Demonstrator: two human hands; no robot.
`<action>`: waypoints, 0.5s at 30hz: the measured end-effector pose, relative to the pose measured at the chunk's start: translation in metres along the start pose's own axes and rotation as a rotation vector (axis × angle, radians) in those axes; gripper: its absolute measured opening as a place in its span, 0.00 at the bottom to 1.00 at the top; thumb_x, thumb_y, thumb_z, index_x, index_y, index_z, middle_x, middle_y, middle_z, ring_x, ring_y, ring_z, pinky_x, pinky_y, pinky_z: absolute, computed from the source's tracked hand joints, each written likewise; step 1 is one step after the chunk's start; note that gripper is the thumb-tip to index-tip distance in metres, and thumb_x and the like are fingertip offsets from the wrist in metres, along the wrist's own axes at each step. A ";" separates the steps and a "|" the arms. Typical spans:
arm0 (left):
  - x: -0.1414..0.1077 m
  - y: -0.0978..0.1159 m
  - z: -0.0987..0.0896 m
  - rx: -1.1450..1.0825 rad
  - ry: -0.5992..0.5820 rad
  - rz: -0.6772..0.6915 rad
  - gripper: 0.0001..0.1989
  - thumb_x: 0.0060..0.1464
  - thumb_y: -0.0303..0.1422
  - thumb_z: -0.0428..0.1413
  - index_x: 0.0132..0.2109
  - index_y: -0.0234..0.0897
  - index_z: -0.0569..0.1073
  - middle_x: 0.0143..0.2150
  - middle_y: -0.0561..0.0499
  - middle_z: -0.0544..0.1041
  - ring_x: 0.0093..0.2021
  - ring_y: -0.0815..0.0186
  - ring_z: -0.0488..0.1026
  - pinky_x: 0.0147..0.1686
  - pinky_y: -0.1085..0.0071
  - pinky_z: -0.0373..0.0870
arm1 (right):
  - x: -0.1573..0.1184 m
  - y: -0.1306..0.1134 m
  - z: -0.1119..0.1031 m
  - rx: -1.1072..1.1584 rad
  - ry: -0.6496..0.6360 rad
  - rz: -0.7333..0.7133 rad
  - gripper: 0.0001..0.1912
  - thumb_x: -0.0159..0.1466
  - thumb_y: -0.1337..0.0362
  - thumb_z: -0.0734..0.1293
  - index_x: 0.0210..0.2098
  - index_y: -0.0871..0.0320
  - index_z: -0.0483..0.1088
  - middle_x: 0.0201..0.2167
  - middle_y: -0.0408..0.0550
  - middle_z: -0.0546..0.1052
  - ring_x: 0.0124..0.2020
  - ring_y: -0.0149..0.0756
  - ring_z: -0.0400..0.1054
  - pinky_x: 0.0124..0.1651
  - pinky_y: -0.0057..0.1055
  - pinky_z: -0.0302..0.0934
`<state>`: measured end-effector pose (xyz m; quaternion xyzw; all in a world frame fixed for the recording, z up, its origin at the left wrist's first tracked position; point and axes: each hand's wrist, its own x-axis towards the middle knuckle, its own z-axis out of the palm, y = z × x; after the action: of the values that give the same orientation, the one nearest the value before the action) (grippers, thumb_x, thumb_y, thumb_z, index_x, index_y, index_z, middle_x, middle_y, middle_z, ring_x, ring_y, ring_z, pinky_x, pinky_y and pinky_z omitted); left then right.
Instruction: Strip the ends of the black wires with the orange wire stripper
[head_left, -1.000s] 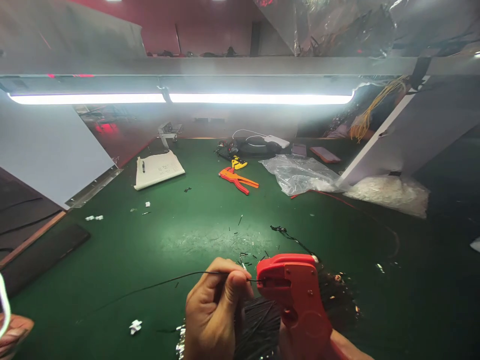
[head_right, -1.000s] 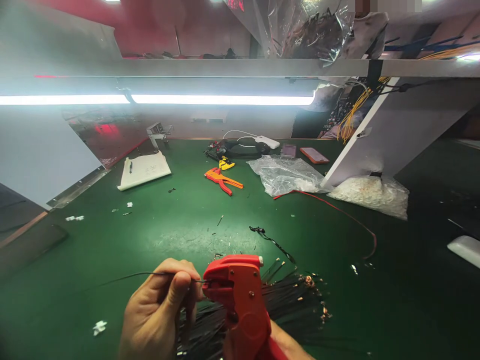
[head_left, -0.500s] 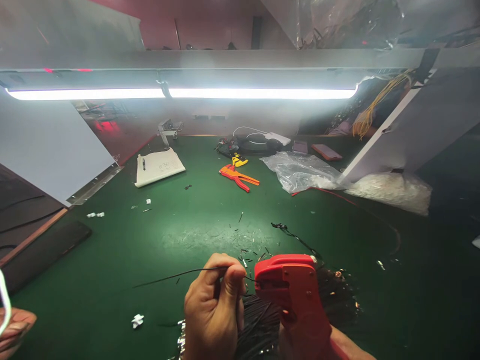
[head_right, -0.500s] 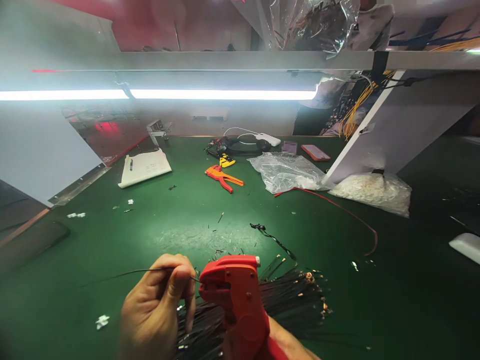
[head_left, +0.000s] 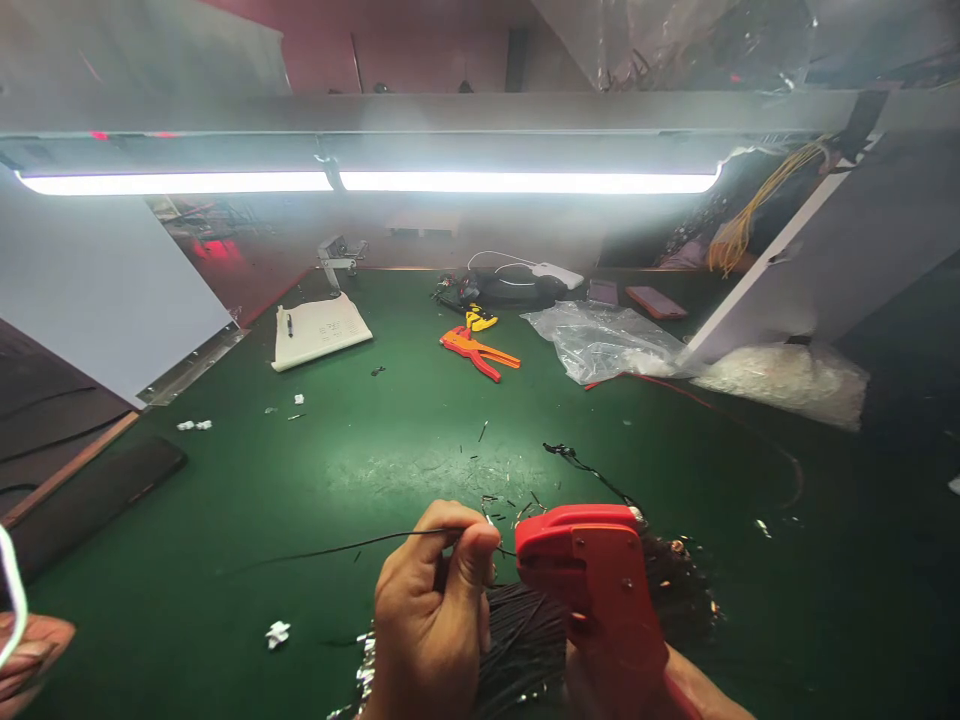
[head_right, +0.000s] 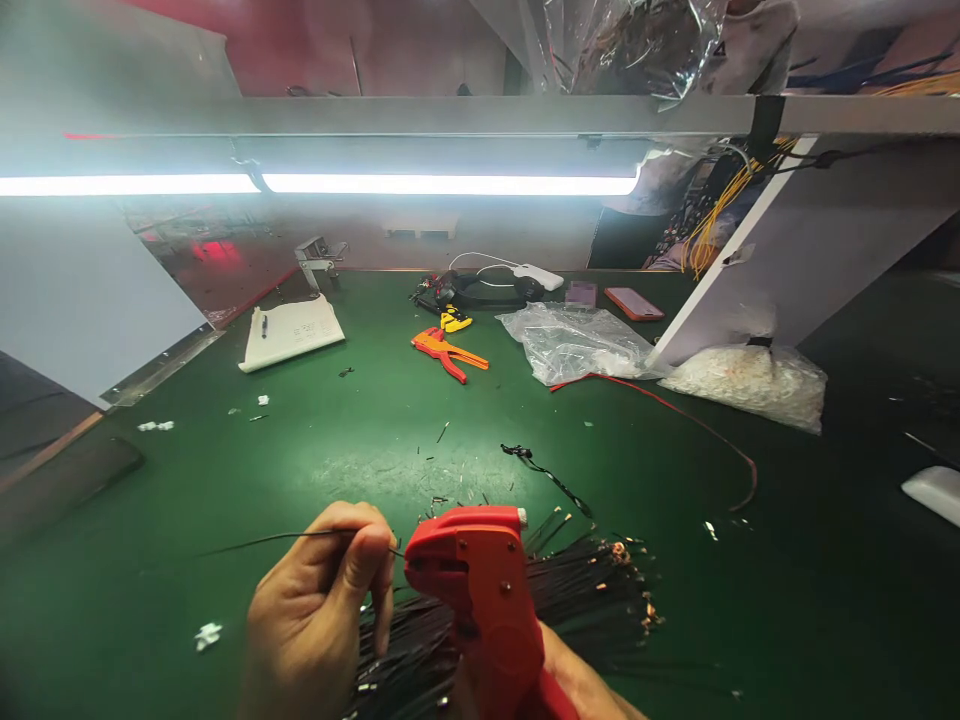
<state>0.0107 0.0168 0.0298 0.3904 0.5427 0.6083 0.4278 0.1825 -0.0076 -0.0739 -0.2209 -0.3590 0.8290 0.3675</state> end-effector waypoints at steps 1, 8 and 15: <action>0.000 0.000 0.000 0.000 -0.001 -0.002 0.17 0.58 0.46 0.61 0.28 0.38 0.74 0.20 0.59 0.63 0.13 0.78 0.59 0.14 0.79 0.53 | 0.000 0.005 -0.002 -0.005 0.028 -0.015 0.15 0.65 0.57 0.72 0.45 0.59 0.71 0.32 0.40 0.72 0.26 0.29 0.65 0.28 0.28 0.63; 0.002 -0.003 -0.001 -0.026 -0.022 -0.038 0.19 0.57 0.47 0.62 0.28 0.37 0.74 0.20 0.59 0.63 0.14 0.79 0.57 0.15 0.79 0.51 | -0.006 0.014 -0.011 -0.011 0.112 -0.073 0.26 0.46 0.53 0.81 0.36 0.57 0.68 0.22 0.37 0.65 0.20 0.27 0.55 0.23 0.26 0.53; 0.002 -0.005 -0.002 0.014 0.004 -0.081 0.20 0.58 0.49 0.61 0.28 0.38 0.73 0.20 0.59 0.61 0.16 0.76 0.56 0.14 0.78 0.52 | -0.009 -0.007 -0.007 0.197 -0.026 0.108 0.27 0.47 0.54 0.79 0.43 0.57 0.72 0.30 0.43 0.75 0.28 0.31 0.68 0.33 0.25 0.62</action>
<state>0.0087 0.0184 0.0251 0.3699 0.5632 0.5875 0.4482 0.1958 -0.0082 -0.0723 -0.1919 -0.2680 0.8817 0.3376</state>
